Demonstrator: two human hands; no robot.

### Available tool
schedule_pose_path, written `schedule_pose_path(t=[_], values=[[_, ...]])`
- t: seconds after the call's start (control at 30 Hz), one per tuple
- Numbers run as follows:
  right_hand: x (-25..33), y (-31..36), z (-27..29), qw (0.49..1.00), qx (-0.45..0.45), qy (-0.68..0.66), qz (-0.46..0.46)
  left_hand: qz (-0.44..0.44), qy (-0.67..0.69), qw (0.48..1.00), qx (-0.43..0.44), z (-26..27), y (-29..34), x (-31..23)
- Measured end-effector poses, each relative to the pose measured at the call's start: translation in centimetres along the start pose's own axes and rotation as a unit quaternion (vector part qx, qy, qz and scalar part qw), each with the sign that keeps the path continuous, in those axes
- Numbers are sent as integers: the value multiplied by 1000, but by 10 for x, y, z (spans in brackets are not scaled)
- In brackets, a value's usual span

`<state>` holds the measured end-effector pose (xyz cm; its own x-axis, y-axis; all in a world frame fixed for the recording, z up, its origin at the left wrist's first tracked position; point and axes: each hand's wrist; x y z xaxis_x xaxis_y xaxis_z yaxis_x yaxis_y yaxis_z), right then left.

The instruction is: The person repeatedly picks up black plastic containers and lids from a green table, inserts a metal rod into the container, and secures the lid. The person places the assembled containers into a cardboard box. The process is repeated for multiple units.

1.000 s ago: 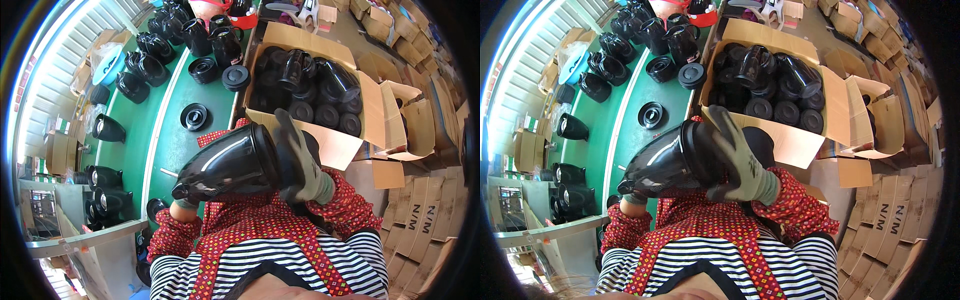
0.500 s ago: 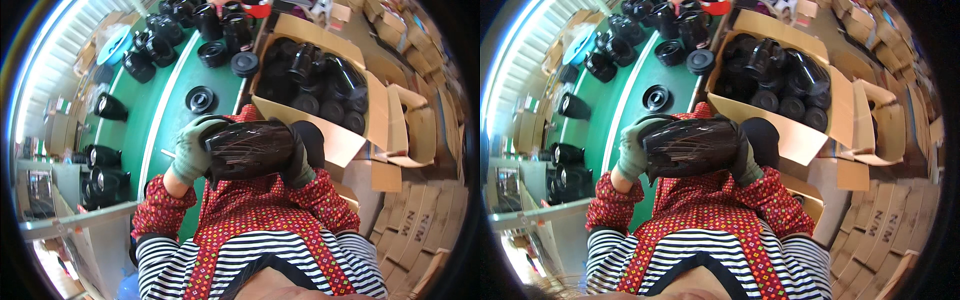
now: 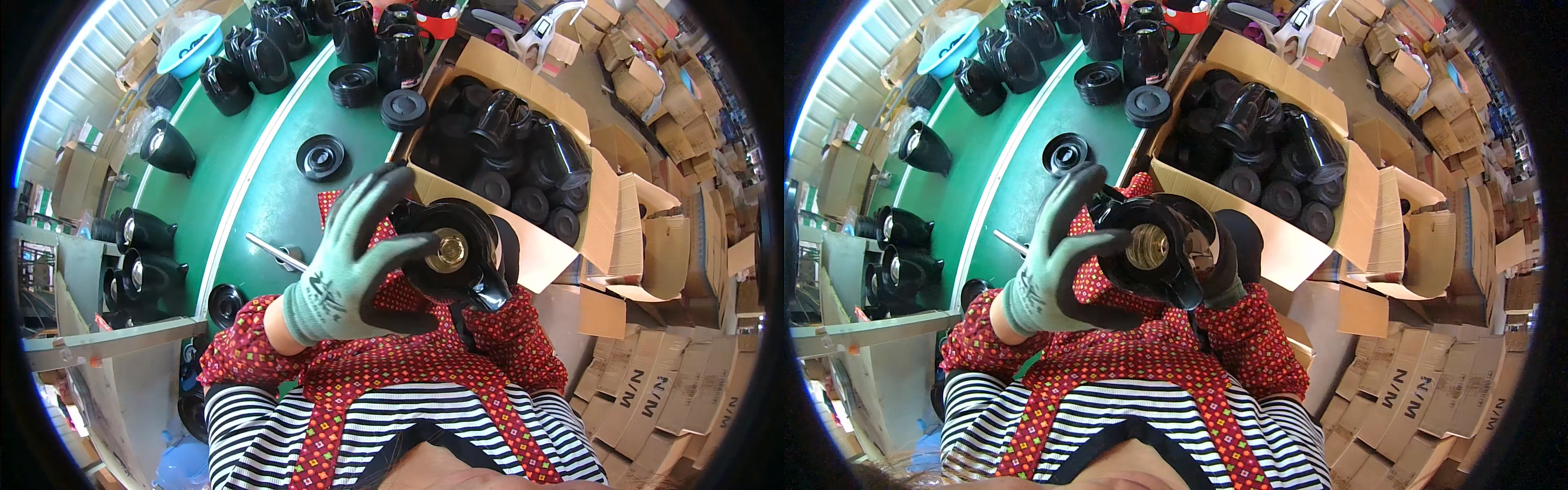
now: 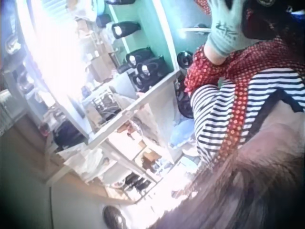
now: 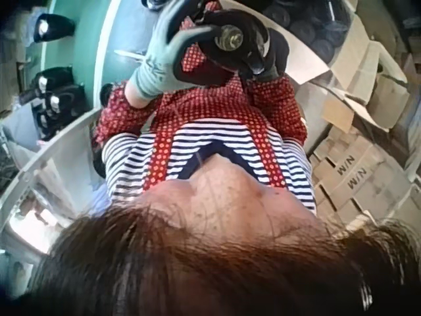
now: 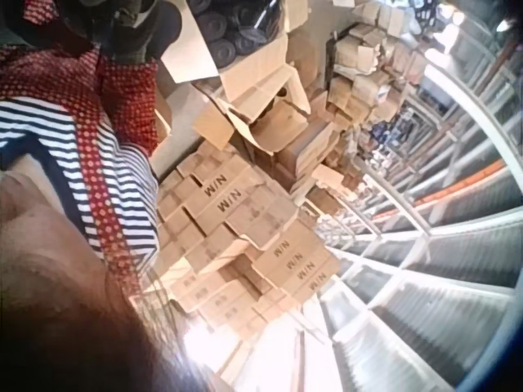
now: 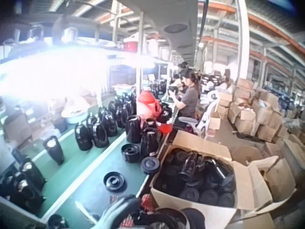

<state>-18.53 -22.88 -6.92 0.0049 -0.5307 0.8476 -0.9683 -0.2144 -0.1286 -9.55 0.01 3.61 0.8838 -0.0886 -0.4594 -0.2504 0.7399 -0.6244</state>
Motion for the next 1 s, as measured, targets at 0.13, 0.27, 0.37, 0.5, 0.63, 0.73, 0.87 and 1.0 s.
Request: schedule_pose_path(t=[0.13,0.27,0.37,0.5,0.63,0.73,0.87,1.0], values=[[-1,-2,-2,996,-20,87,11,-2,-53,996,66,-12,-1,4],[-28,39,49,963,-198,-182,-15,68,-34,997,-18,-28,24,4],[1,51,57,945,-311,-97,-29,134,36,990,-41,-55,62,1],[53,33,83,889,-298,336,-85,144,241,953,117,-56,125,19],[33,7,59,839,-180,495,-141,300,-163,914,217,-2,175,73],[7,-5,24,743,-134,641,-137,304,-315,823,363,40,209,125],[10,-11,6,697,-111,707,-55,348,-264,829,350,60,232,147],[29,-2,21,835,-36,548,-29,368,-143,901,180,67,191,117]])
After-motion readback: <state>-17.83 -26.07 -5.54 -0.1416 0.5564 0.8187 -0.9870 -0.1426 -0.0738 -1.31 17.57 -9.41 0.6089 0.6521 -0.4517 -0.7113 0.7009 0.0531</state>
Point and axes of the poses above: each hand's wrist, its own y-axis away from the middle knuckle, its own z-axis out of the back of the hand, x = y × z, and after that the axes turned 7 degrees about -z, right-handed
